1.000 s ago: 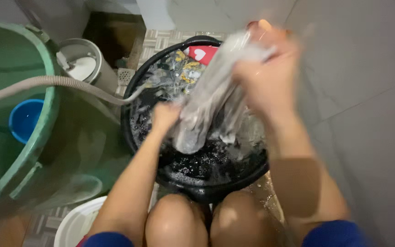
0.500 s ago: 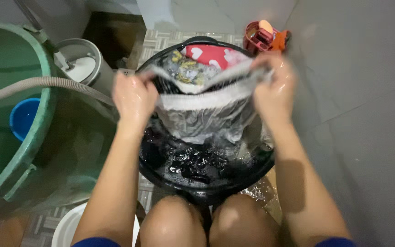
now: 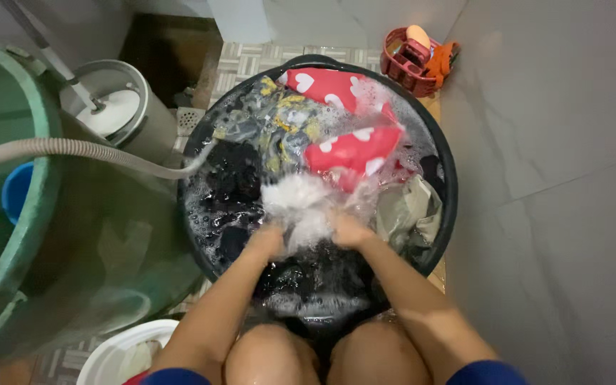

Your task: The person hand washes several pieces of clothing in a black basin filled with soapy water. They scrub and rinse items including a red garment with white hearts, a plain red piece, a white item, and a checkered cloth, then place them into a white bucket.

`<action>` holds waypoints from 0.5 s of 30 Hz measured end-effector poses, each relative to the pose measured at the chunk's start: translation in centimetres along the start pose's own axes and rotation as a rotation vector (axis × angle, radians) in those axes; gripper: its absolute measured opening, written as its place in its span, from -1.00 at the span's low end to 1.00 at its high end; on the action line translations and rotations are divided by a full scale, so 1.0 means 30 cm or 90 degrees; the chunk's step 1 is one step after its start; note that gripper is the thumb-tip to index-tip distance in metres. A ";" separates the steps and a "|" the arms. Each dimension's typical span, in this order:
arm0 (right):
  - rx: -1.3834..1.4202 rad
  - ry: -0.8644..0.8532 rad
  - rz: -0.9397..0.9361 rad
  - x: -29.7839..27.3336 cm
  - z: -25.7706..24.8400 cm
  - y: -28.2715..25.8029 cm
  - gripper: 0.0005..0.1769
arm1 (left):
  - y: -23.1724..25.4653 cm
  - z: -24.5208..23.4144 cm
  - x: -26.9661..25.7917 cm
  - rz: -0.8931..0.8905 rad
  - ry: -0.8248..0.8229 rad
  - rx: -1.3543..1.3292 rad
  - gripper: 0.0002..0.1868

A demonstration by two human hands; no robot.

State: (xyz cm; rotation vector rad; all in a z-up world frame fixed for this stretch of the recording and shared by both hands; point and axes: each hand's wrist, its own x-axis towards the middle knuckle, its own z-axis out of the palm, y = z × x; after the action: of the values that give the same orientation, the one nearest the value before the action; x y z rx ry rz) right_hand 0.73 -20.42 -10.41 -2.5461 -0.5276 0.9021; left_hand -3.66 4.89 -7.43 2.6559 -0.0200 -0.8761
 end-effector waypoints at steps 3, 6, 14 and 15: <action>-0.008 -0.006 0.037 0.002 0.056 0.020 -0.27 | -0.014 0.046 0.023 0.091 0.045 0.086 0.01; 0.082 0.074 0.088 -0.024 0.087 0.048 -0.52 | -0.013 0.059 -0.001 0.153 0.121 0.197 0.03; 0.819 0.467 -0.032 -0.204 -0.480 -0.049 -0.81 | 0.070 -0.443 -0.208 -0.028 0.191 -0.383 -0.39; 0.812 0.538 -0.069 -0.254 -0.600 -0.119 -0.81 | 0.103 -0.546 -0.251 0.155 0.304 -0.472 -0.43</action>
State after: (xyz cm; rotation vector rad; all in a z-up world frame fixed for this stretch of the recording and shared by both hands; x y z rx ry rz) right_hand 6.26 -25.07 8.08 -1.4321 0.1734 -0.0355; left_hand 0.04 8.07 10.19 2.0275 0.0808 -0.1045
